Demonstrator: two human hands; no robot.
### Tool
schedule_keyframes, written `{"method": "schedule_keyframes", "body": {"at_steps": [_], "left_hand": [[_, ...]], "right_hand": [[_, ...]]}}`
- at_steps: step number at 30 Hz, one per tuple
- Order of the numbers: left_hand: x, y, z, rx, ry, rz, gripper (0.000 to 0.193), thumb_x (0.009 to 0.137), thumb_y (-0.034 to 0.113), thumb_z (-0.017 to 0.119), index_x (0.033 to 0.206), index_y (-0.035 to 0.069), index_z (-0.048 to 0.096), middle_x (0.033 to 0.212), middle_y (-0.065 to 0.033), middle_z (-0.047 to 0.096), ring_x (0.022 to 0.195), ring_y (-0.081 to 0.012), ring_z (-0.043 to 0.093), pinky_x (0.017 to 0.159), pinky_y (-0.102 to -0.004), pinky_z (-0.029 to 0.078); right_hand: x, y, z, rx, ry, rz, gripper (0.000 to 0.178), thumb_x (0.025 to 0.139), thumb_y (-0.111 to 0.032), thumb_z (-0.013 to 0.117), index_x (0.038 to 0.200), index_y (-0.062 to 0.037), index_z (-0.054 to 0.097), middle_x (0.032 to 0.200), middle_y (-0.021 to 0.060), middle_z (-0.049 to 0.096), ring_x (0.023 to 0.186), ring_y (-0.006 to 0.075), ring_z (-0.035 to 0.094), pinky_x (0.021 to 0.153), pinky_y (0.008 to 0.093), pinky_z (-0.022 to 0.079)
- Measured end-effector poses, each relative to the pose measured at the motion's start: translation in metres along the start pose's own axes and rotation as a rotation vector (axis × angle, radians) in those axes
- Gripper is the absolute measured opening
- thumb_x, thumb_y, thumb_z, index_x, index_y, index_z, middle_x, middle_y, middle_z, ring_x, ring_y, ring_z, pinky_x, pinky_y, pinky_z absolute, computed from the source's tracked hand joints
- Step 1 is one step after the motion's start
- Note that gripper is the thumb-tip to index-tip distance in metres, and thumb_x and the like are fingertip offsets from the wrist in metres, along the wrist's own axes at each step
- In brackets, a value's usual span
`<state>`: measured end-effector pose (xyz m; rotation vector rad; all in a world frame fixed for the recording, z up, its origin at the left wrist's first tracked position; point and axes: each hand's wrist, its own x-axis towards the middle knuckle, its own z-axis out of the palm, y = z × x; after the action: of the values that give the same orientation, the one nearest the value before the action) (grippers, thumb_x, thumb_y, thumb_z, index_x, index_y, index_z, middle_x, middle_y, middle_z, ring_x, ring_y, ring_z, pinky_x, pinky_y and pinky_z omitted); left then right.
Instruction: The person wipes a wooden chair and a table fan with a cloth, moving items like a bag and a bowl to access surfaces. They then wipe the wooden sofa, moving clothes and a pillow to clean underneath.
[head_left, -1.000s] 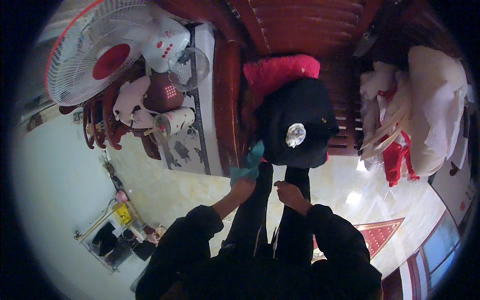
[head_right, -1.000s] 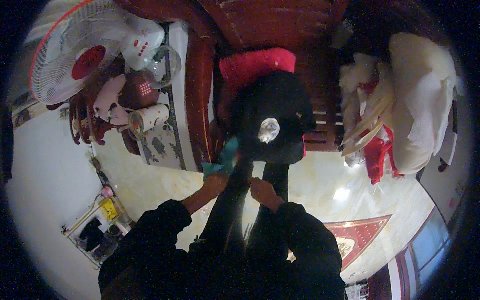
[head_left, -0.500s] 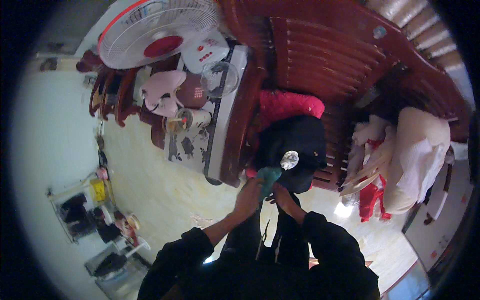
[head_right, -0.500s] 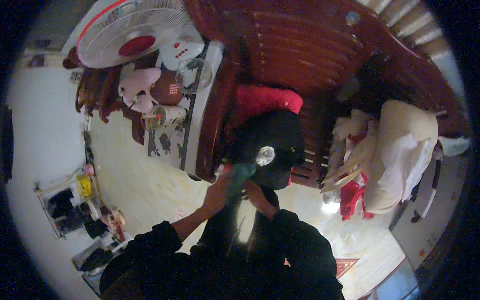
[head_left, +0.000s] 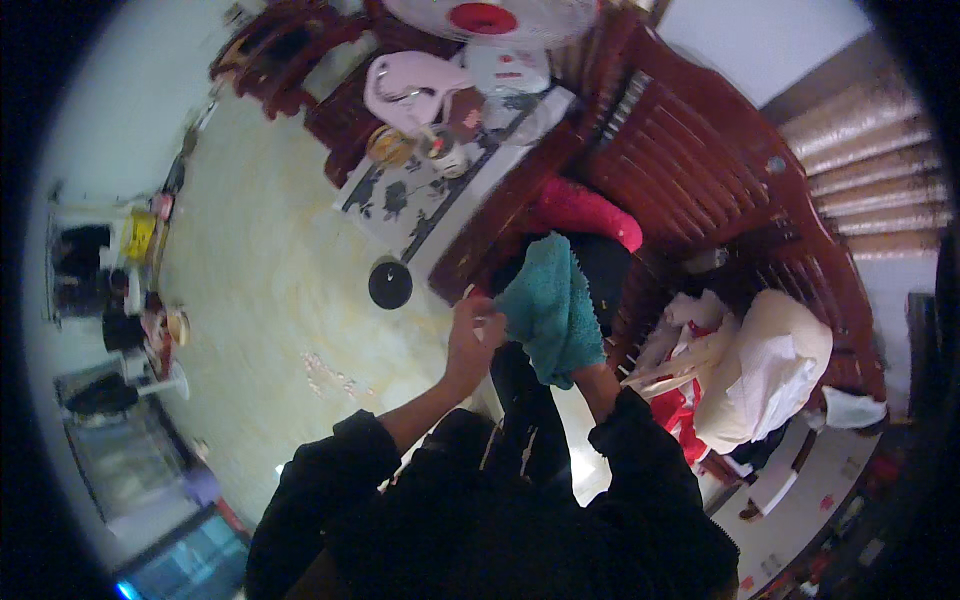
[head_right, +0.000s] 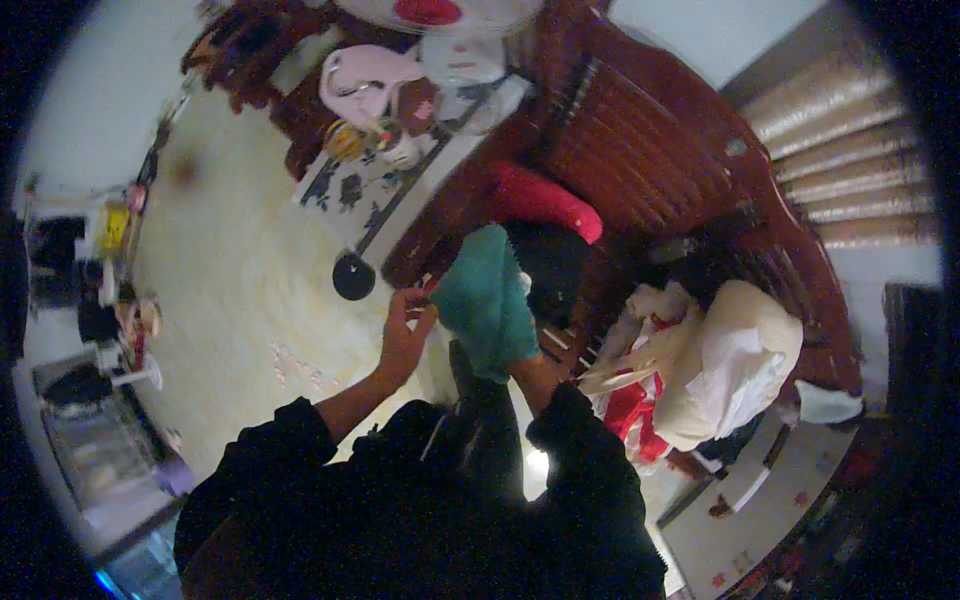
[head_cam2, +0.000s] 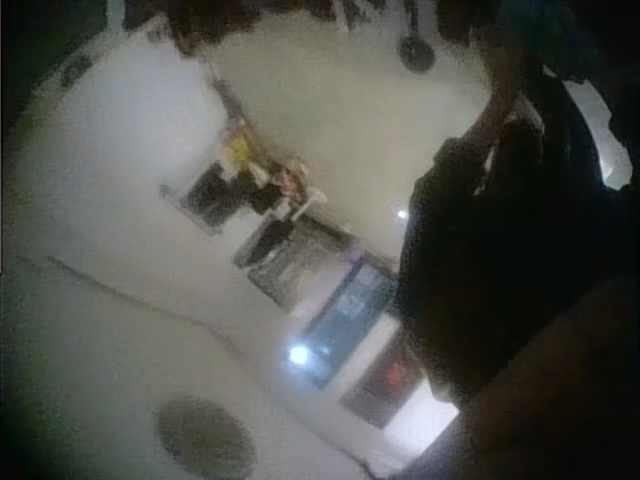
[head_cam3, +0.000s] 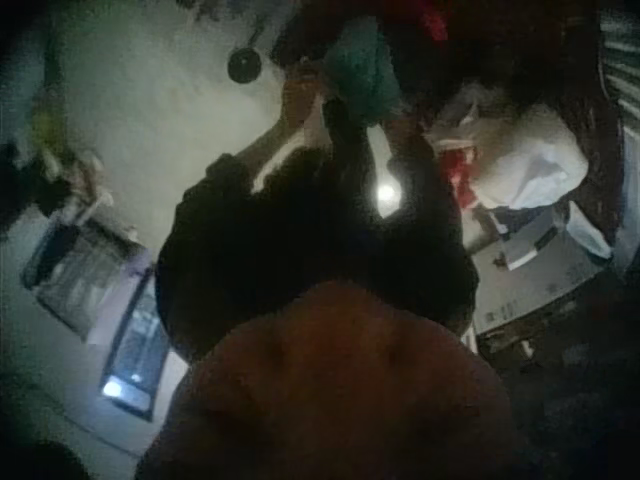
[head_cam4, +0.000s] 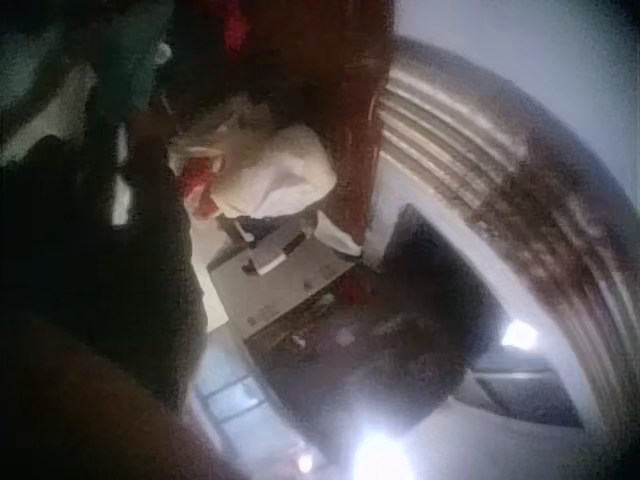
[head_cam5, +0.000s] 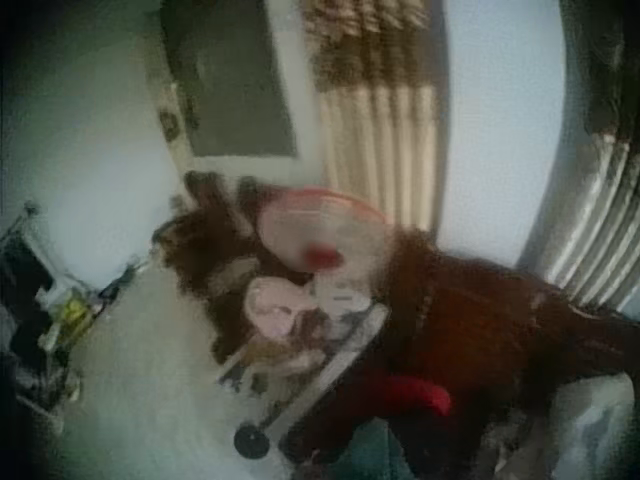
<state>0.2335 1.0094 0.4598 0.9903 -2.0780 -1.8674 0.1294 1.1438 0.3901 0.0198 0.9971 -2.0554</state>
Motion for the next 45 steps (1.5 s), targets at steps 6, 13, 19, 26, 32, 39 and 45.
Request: {"method": "schedule_keyframes", "body": {"at_steps": [6, 13, 19, 26, 32, 39, 45], "left_hand": [[-0.088, -0.054, -0.113, -0.424, -0.080, -0.377, 0.055, 0.096, 0.042, 0.059, 0.130, -0.002, 0.054, 0.121, -0.0091, 0.062, 0.109, -0.0196, 0.058, 0.098, -0.0370, 0.043], [-0.366, -0.121, -0.224, -0.458, 0.604, -0.317, 0.040, 0.091, 0.026, 0.069, 0.116, -0.004, 0.065, 0.102, -0.0117, 0.071, 0.094, -0.0190, 0.065, 0.086, -0.0346, 0.052], [-0.561, -0.175, -0.249, -0.542, 1.126, -0.226, 0.029, 0.090, 0.018, 0.066, 0.111, -0.002, 0.065, 0.095, -0.0098, 0.070, 0.088, -0.0175, 0.066, 0.079, -0.0327, 0.053], [-0.621, -0.233, -0.212, -0.928, 1.606, -0.286, 0.025, 0.091, 0.016, 0.065, 0.112, 0.002, 0.064, 0.097, -0.0077, 0.068, 0.086, -0.0173, 0.065, 0.076, -0.0346, 0.054], [-0.638, -0.231, -0.220, -1.244, 1.674, -0.562, 0.055, 0.085, 0.017, 0.070, 0.132, -0.002, 0.046, 0.100, -0.0176, 0.066, 0.086, -0.0238, 0.066, 0.071, -0.0354, 0.054], [-0.669, -0.257, -0.274, -1.312, 1.625, -0.235, 0.041, 0.081, 0.006, 0.068, 0.121, -0.001, 0.059, 0.101, -0.0149, 0.066, 0.088, -0.0234, 0.066, 0.075, -0.0356, 0.055], [-0.691, -0.278, -0.335, -1.085, 1.539, -0.332, 0.027, 0.080, -0.001, 0.062, 0.107, -0.002, 0.067, 0.098, -0.0104, 0.069, 0.091, -0.0185, 0.066, 0.080, -0.0320, 0.055]], "right_hand": [[-0.047, 0.078, 0.060, -0.318, -0.468, 0.282, 0.051, 0.105, -0.041, 0.036, 0.144, -0.0088, 0.040, 0.134, 0.0094, 0.054, 0.117, 0.0245, 0.055, 0.099, 0.0403, 0.048], [-0.189, 0.203, 0.198, 0.023, -0.431, 1.162, 0.055, 0.103, -0.047, 0.038, 0.138, -0.0045, 0.047, 0.129, 0.0135, 0.059, 0.113, 0.0270, 0.059, 0.099, 0.0426, 0.049], [-0.275, 0.283, 0.270, -0.652, -0.917, 1.157, 0.037, 0.100, -0.030, 0.054, 0.123, -0.0025, 0.058, 0.110, 0.0080, 0.065, 0.096, 0.0208, 0.064, 0.084, 0.0348, 0.053], [-0.329, 0.334, 0.329, -1.131, -1.152, 0.796, 0.031, 0.092, -0.015, 0.062, 0.119, 0.0005, 0.061, 0.109, 0.0079, 0.065, 0.101, 0.0198, 0.062, 0.090, 0.0354, 0.050], [-0.347, 0.370, 0.362, -1.030, -1.070, 0.950, 0.026, 0.092, -0.013, 0.060, 0.115, -0.0006, 0.058, 0.107, 0.0073, 0.064, 0.096, 0.0198, 0.061, 0.087, 0.0359, 0.049], [-0.340, 0.464, 0.400, -1.218, -1.405, 0.798, 0.021, 0.093, -0.012, 0.060, 0.111, -0.0015, 0.056, 0.103, 0.0057, 0.061, 0.094, 0.0174, 0.058, 0.084, 0.0336, 0.047], [-0.356, 0.550, 0.455, -1.214, -1.424, 0.673, 0.043, 0.091, -0.007, 0.061, 0.131, 0.0018, 0.046, 0.118, 0.0094, 0.057, 0.104, 0.0196, 0.055, 0.092, 0.0342, 0.045]]}}
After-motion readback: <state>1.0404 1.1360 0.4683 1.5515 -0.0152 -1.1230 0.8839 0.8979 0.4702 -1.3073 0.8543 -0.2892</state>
